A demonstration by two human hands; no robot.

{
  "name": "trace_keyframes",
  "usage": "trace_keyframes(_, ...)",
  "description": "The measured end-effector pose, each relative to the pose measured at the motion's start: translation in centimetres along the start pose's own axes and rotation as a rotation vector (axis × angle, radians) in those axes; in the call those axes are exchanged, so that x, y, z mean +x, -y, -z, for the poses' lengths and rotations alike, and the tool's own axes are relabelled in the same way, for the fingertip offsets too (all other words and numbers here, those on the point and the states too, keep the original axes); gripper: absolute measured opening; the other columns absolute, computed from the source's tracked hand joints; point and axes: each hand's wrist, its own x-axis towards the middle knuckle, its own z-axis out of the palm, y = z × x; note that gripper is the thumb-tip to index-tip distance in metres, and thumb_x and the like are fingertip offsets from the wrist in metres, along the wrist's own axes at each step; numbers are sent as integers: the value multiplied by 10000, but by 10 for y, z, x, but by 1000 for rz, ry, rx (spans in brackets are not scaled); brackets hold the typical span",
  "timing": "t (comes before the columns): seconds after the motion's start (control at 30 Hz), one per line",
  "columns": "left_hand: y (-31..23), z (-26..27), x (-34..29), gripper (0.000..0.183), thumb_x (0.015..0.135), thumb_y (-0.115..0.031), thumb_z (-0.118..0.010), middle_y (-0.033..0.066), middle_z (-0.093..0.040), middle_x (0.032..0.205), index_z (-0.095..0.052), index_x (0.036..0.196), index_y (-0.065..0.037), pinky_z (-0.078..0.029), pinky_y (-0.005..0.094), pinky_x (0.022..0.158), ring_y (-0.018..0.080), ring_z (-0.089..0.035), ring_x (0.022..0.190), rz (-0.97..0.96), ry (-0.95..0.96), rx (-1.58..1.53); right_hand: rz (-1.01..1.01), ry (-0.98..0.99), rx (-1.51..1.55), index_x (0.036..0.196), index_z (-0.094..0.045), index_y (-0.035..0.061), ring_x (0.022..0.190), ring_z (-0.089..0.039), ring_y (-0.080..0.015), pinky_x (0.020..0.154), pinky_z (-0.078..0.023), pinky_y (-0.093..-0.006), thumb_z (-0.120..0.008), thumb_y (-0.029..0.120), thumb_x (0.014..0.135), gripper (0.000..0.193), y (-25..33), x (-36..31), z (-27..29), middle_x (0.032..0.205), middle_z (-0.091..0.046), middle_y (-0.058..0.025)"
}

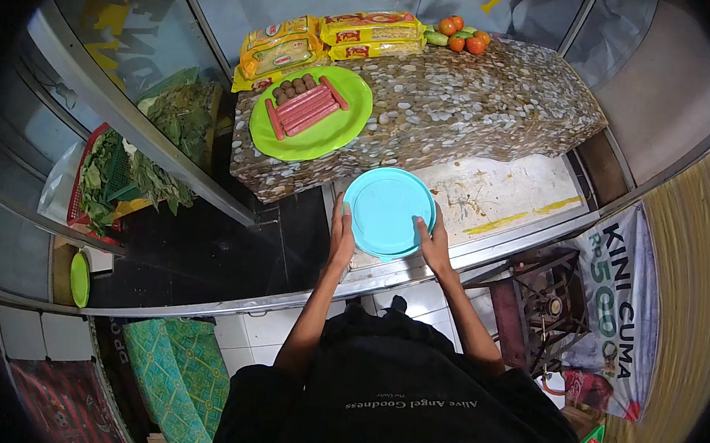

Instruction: Preparing eggs and ingredients at a food stall.

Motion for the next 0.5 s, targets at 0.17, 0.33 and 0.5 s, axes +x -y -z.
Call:
trace_keyframes(0.17,8,-2,1,488,999,-338,-231,132,-195,1489,-252,1416,-86,-95,415,1134,331,-123,1381,-18,-22,94,58,-22,-109,1380,-231,-55,1281,-347,-359,1071,-259,-396,-414,155,937,523,4,-3,-5,1390,-313,-270)
trace_keyframes(0.33,14,-2,1,517,993,-387,-213,112,-192,1495,-257,1415,-93,-72,441,1130,367,-83,1382,-89,-56,79,107,-40,-158,1383,-230,-47,1299,-309,-374,1090,-224,-402,-360,124,941,492,21,3,-6,1404,-292,-263)
trace_keyframes(0.5,-30,-2,0,517,992,-380,-220,132,-179,1495,-246,1418,-89,-80,443,1125,373,-104,1378,-18,-54,187,80,-46,-161,1391,-250,-18,1290,-333,-341,1078,-237,-377,-324,213,974,483,12,9,2,1385,-339,-241)
